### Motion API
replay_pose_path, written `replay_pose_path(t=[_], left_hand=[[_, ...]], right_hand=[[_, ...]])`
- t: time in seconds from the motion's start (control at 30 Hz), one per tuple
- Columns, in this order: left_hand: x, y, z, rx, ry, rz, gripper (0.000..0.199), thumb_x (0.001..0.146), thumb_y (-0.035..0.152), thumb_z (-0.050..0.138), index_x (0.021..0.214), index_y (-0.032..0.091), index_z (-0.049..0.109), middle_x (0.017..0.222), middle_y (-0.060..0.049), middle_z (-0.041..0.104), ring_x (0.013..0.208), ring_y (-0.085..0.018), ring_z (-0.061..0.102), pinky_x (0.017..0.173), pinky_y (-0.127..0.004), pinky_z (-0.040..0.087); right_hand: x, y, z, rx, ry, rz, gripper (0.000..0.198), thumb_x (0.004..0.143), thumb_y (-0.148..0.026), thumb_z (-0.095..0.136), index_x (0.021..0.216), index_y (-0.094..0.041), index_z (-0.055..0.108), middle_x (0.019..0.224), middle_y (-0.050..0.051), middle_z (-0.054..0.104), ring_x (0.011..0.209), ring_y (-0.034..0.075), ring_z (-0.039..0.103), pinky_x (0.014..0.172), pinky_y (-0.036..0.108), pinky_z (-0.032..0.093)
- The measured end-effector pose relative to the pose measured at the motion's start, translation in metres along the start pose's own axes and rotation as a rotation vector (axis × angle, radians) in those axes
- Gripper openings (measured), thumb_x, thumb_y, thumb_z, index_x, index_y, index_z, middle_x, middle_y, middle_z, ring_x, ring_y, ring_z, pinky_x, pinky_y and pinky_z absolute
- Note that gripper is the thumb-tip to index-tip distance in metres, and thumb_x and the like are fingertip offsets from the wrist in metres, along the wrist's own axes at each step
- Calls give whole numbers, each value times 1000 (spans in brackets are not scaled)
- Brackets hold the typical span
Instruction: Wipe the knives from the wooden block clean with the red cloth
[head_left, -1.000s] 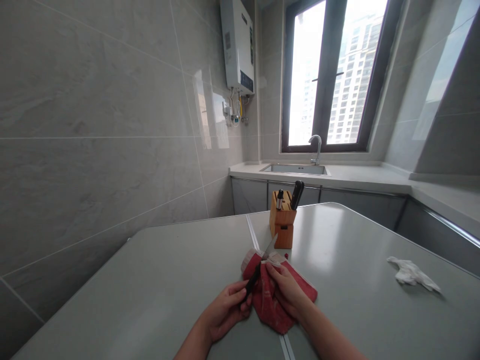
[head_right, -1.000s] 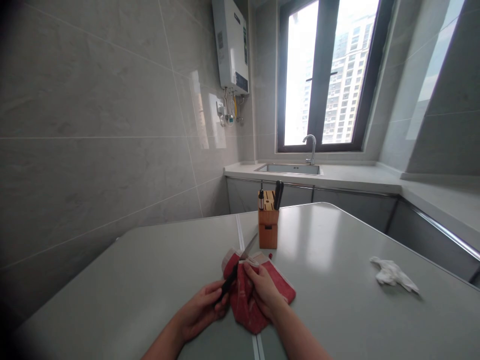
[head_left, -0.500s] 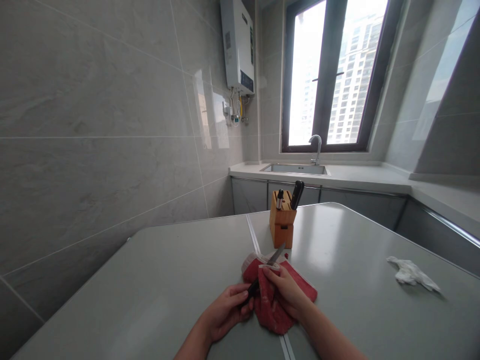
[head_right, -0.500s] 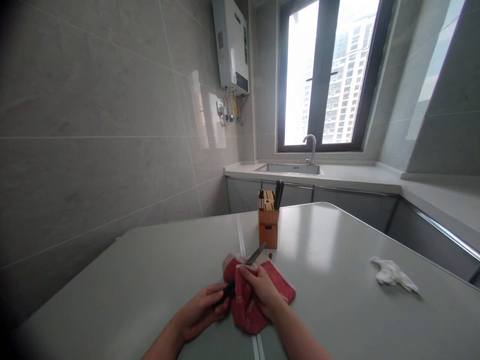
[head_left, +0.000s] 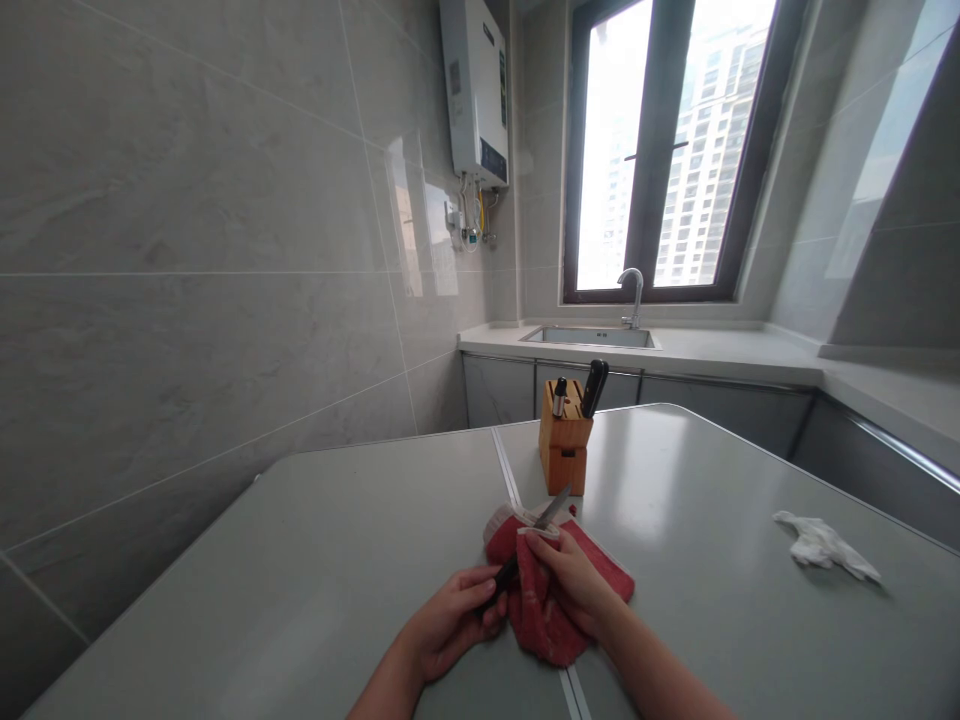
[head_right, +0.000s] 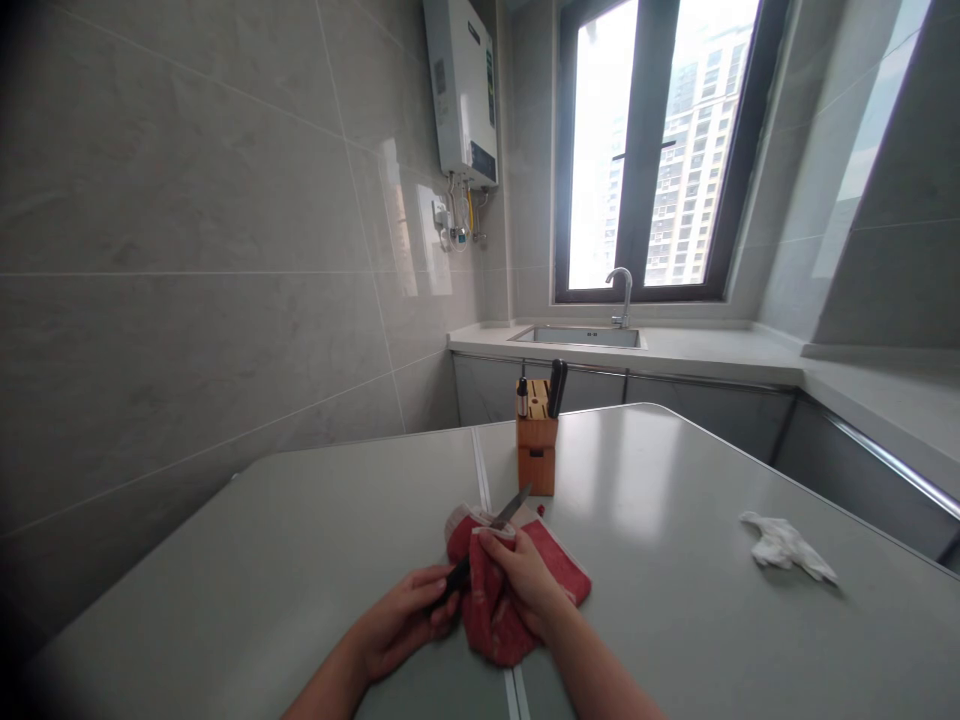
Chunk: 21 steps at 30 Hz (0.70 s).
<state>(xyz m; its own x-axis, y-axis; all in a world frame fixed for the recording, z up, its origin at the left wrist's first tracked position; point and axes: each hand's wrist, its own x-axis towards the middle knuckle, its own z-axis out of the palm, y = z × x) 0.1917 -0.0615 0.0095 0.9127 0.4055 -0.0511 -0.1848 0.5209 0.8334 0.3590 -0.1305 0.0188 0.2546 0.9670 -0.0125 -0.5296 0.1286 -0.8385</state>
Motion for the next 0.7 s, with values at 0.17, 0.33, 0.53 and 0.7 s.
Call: replay_pose_path(t=[0.17, 0.33, 0.53, 0.7], left_hand=[[0, 0, 0, -2, 7, -4, 26, 77, 26, 67, 95, 6, 66, 67, -2, 48, 53, -7, 38, 52, -21, 25], [0, -1, -1, 1, 12, -3, 27, 76, 27, 68, 93, 7, 66, 67, -2, 48, 53, -7, 39, 52, -20, 25], [-1, 0, 0, -14, 8, -11, 25, 77, 26, 67, 93, 7, 66, 68, -3, 48, 54, -7, 39, 53, -20, 26], [-1, 1, 1, -22, 8, -5, 28, 76, 26, 69, 95, 6, 67, 68, -3, 48, 54, -7, 39, 52, -20, 25]], right_hand=[[-1, -1, 1, -12, 3, -1, 29, 68, -36, 74, 85, -15, 62, 73, 3, 69, 55, 14, 62, 53, 26, 50], [0, -2, 0, -14, 6, -15, 30, 67, -35, 75, 84, -14, 63, 75, 4, 69, 59, 14, 62, 56, 25, 50], [0, 0, -1, -16, -9, -6, 29, 69, -36, 73, 86, -15, 63, 74, 4, 69, 58, 14, 63, 55, 26, 50], [1, 0, 0, -3, -10, -7, 31, 69, -36, 73, 88, -15, 62, 70, 3, 68, 58, 15, 63, 54, 25, 50]])
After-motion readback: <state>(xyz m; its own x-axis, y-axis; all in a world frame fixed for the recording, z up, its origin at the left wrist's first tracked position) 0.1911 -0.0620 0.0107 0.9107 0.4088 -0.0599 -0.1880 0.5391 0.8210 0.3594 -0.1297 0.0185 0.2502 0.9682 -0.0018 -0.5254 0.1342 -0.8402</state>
